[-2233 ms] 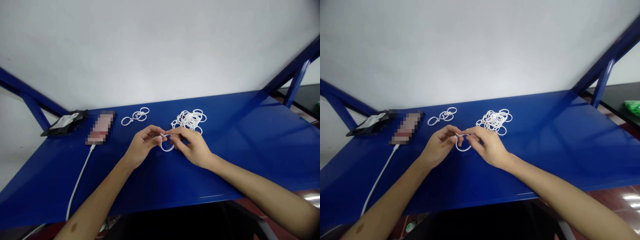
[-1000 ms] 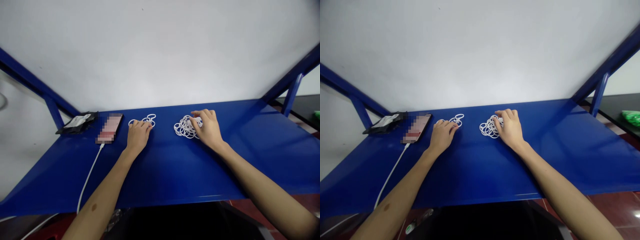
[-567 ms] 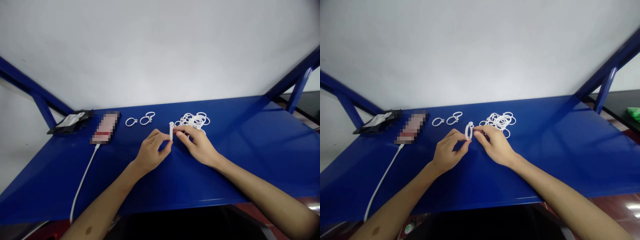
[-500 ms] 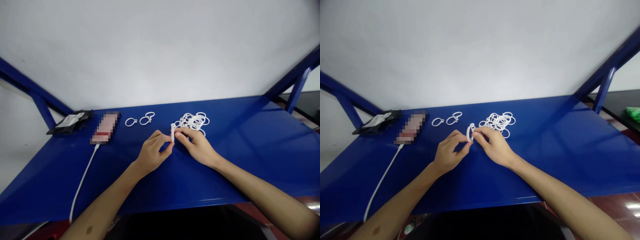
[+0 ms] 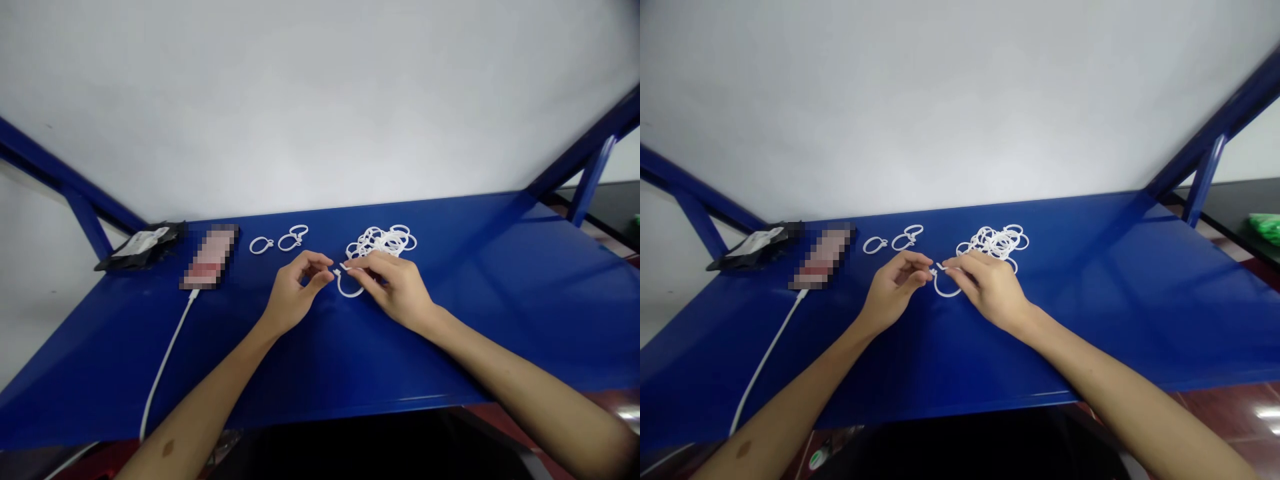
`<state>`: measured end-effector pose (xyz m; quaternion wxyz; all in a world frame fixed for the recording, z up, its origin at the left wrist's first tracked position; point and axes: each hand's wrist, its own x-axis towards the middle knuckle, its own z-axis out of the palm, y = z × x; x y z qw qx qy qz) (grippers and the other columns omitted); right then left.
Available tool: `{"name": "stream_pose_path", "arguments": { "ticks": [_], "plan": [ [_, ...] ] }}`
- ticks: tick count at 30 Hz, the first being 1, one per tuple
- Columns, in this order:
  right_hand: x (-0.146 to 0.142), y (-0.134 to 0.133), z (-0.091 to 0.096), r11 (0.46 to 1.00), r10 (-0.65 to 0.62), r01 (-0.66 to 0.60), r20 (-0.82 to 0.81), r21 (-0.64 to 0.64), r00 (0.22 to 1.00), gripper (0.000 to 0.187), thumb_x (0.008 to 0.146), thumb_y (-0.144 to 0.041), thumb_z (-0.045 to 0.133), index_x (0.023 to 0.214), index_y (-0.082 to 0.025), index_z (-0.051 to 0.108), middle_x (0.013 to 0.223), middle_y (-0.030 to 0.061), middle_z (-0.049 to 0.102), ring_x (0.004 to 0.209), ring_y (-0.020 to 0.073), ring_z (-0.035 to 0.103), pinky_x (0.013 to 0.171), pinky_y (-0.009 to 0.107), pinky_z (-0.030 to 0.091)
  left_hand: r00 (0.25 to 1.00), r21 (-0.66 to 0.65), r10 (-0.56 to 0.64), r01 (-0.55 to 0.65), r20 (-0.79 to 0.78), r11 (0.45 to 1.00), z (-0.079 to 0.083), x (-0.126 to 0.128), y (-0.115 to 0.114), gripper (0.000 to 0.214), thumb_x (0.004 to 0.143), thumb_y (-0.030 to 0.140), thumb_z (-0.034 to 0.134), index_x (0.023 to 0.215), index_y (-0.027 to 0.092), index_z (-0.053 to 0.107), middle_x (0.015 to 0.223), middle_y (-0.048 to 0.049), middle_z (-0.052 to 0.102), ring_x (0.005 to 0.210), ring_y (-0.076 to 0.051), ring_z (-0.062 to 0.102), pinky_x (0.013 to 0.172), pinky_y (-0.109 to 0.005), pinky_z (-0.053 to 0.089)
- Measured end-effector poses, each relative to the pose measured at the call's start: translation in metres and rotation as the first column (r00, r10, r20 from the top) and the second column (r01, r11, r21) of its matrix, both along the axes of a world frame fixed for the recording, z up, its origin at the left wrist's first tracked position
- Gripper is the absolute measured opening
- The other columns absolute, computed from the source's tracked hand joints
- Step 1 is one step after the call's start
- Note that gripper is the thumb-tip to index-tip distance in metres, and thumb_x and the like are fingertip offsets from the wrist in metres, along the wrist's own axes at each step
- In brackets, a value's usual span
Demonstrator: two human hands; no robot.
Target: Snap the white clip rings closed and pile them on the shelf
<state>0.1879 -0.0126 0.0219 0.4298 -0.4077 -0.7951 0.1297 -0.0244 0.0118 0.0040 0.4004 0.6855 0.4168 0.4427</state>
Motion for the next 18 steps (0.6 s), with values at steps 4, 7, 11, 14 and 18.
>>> {"name": "stream_pose_path", "arguments": {
  "ticks": [4, 7, 11, 14, 18],
  "plan": [
    [-0.004, -0.003, -0.003, 0.996, 0.090, -0.090, 0.022, -0.002, 0.996, 0.014, 0.100, -0.022, 0.056, 0.102, -0.017, 0.069, 0.088, 0.0052, 0.073, 0.078, 0.0144, 0.067, 0.071, 0.027, 0.052, 0.999, 0.036, -0.031, 0.032, -0.035, 0.999, -0.003, 0.001, 0.003, 0.030, 0.084, 0.050, 0.074, 0.088, 0.021, 0.070, 0.076, 0.0004, 0.069, 0.068, -0.013, 0.061, 0.063, -0.023, 0.047],
    [-0.006, -0.005, -0.006, 0.989, 0.143, -0.144, 0.032, 0.020, 0.989, 0.016, 0.101, -0.022, 0.054, 0.102, -0.016, 0.069, 0.084, 0.0048, 0.068, 0.074, 0.0141, 0.063, 0.069, 0.027, 0.051, 0.998, 0.080, -0.022, 0.027, -0.060, 0.996, -0.004, 0.001, 0.001, 0.027, 0.086, 0.047, 0.072, 0.083, 0.021, 0.070, 0.072, 0.0017, 0.070, 0.064, -0.012, 0.060, 0.060, -0.022, 0.045],
    [-0.006, -0.008, -0.010, 0.978, 0.193, -0.200, 0.111, 0.057, 0.975, 0.020, 0.102, -0.020, 0.050, 0.103, -0.013, 0.068, 0.082, 0.0069, 0.067, 0.073, 0.0156, 0.059, 0.067, 0.029, 0.050, 0.993, 0.166, 0.003, 0.017, -0.121, 0.986, -0.007, 0.001, -0.001, 0.026, 0.090, 0.042, 0.069, 0.075, 0.020, 0.069, 0.067, 0.0028, 0.069, 0.060, -0.011, 0.059, 0.059, -0.022, 0.045],
    [-0.005, -0.007, -0.014, 0.968, 0.229, -0.240, 0.150, 0.066, 0.962, 0.022, 0.103, -0.021, 0.048, 0.103, -0.013, 0.068, 0.084, 0.0082, 0.068, 0.075, 0.0165, 0.060, 0.069, 0.030, 0.051, 0.982, 0.267, 0.009, 0.043, -0.191, 0.963, -0.009, 0.001, 0.000, 0.031, 0.093, 0.044, 0.064, 0.073, 0.020, 0.068, 0.069, 0.0021, 0.069, 0.061, -0.012, 0.060, 0.063, -0.024, 0.047],
    [-0.003, 0.001, -0.013, 0.989, 0.135, -0.142, 0.144, 0.045, 0.980, 0.021, 0.103, -0.022, 0.050, 0.104, -0.014, 0.069, 0.087, 0.0075, 0.069, 0.080, 0.0172, 0.063, 0.073, 0.030, 0.053, 0.933, 0.367, 0.063, 0.077, -0.355, 0.927, -0.008, -0.003, 0.010, 0.028, 0.094, 0.047, 0.062, 0.084, 0.021, 0.068, 0.077, 0.0003, 0.070, 0.075, -0.016, 0.063, 0.075, -0.029, 0.049]
  ]
}}
